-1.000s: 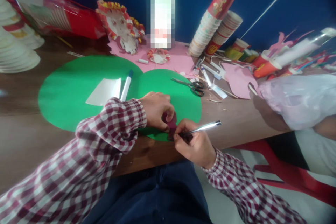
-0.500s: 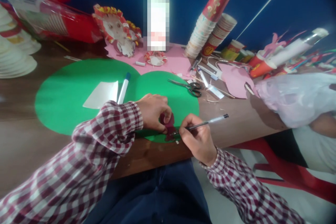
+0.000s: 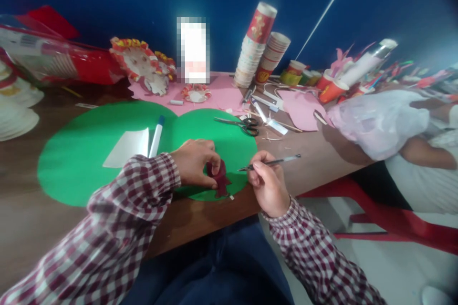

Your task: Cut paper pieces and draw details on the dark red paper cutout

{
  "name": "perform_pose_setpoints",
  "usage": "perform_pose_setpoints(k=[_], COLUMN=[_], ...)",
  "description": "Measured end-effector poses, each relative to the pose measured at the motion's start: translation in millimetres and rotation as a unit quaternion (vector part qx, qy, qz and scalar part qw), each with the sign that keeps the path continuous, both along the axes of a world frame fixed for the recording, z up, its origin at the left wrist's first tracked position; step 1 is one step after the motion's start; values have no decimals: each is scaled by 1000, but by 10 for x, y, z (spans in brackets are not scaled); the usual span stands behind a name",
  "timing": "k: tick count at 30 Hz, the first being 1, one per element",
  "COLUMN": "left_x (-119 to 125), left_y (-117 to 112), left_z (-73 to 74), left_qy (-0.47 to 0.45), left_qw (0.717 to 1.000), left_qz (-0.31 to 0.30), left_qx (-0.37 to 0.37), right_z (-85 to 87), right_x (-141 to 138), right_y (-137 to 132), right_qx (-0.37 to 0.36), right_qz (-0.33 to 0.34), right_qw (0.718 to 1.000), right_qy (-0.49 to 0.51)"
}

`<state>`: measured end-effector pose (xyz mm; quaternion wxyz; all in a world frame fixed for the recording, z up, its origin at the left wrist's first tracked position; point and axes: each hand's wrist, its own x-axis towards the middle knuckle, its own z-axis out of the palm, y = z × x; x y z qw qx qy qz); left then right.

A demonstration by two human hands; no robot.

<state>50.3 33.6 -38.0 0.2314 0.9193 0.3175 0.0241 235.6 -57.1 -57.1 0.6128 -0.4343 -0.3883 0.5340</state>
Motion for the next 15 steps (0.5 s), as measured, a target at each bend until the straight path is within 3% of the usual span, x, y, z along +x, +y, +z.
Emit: perform_pose_setpoints(k=[6,15], left_x=[2,-12], left_y=[-2,-4], left_z=[2,12], left_qy=[1,-12], left_qw=[1000,1000], left_qz=[1,-10], left_qx=[-4,-4], right_z=[59,56], right_x=[20,39], right_y=[33,52], right_qx=[-13,-20], right_qz=[-14,-24], right_qw=[990,983], right_qy=[138,179])
